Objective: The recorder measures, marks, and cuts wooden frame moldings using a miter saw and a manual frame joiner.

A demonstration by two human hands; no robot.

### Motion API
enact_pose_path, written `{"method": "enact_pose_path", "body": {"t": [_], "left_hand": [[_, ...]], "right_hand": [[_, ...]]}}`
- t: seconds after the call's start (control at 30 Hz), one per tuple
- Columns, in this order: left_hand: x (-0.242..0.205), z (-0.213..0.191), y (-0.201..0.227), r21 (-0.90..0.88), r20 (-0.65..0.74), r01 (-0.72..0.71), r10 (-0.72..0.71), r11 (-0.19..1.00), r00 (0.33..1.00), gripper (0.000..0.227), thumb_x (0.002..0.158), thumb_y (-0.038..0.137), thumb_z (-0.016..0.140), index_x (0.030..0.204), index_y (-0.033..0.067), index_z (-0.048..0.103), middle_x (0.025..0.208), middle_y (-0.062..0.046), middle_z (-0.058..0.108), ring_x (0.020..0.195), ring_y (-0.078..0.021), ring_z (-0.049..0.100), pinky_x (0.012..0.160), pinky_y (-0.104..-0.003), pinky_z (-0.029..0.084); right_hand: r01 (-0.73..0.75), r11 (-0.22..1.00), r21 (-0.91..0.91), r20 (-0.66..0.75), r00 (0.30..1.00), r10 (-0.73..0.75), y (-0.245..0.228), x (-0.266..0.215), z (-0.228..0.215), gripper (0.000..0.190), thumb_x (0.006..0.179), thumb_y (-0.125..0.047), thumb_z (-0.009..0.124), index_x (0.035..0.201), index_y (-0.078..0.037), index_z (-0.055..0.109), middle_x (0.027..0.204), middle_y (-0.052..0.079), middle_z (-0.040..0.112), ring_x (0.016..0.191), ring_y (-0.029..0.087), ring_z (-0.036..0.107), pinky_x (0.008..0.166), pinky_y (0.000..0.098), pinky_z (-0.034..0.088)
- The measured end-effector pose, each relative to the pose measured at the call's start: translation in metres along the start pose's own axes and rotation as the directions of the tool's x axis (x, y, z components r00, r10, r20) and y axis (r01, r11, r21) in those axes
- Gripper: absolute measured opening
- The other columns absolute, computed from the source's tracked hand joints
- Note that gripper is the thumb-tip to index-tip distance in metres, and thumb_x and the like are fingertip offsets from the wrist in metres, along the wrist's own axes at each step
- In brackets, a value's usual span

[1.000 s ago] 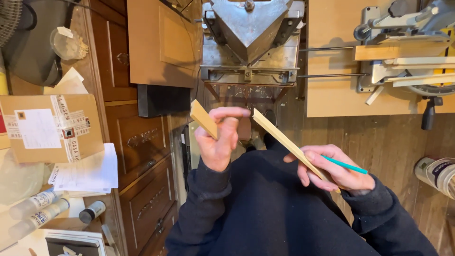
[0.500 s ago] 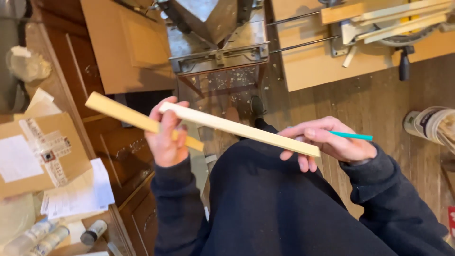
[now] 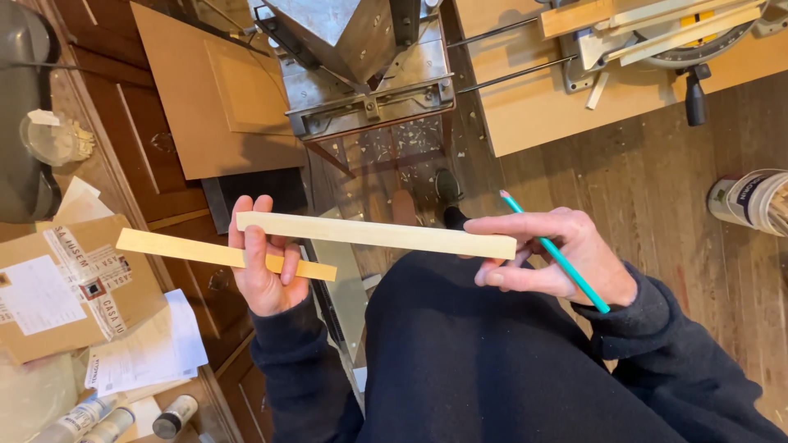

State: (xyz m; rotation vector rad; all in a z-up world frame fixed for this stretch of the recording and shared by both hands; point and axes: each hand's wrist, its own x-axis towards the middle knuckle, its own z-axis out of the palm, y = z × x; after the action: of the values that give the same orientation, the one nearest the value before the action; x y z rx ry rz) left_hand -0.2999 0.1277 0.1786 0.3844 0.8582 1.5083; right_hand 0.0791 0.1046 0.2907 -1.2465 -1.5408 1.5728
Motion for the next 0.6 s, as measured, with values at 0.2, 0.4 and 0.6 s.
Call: {"method": "enact_pose_path", "body": {"t": [0.2, 0.4, 0.6], "left_hand": [[-0.003, -0.001, 0.003, 0.016, 0.011, -0.02, 0.02, 1.0, 1.0, 0.04, 0.111, 0.012, 0.058, 0.15, 0.0041, 0.051, 0.141, -0.017, 0.065, 0.095, -0.0126, 0.068, 0.049, -0.018, 0.04], [-0.003, -0.022, -0.001, 0.005, 0.056, -0.06, 0.06, 0.998, 0.997, 0.035, 0.107, 0.001, 0.055, 0.141, 0.0066, 0.058, 0.139, -0.018, 0.064, 0.11, -0.019, 0.07, 0.051, -0.017, 0.041], [0.001, -0.021, 0.006, 0.219, 0.157, -0.173, 0.14, 0.96, 0.978, 0.033, 0.102, -0.01, 0.059, 0.132, -0.0003, 0.067, 0.136, -0.022, 0.066, 0.093, -0.0146, 0.067, 0.059, -0.017, 0.043]], "right_hand": [[-0.007, 1.0, 0.002, -0.047, 0.999, 0.007, -0.002, 0.0, 0.003, 0.053, 0.079, -0.011, 0.084, 0.129, -0.004, 0.069, 0.087, 0.006, 0.084, 0.067, 0.009, 0.078, 0.062, 0.0211, 0.062], [0.002, 0.998, 0.055, -0.241, 0.971, 0.011, 0.006, 0.0, 0.017, 0.033, 0.086, -0.005, 0.079, 0.118, -0.001, 0.073, 0.096, 0.013, 0.082, 0.08, 0.015, 0.081, 0.067, 0.0239, 0.065], [0.227, 0.972, 0.067, -0.331, 0.924, -0.193, 0.022, 0.007, 0.016, 0.02, 0.09, -0.003, 0.077, 0.109, 0.002, 0.073, 0.11, 0.019, 0.077, 0.095, 0.022, 0.08, 0.08, 0.0282, 0.067]]}}
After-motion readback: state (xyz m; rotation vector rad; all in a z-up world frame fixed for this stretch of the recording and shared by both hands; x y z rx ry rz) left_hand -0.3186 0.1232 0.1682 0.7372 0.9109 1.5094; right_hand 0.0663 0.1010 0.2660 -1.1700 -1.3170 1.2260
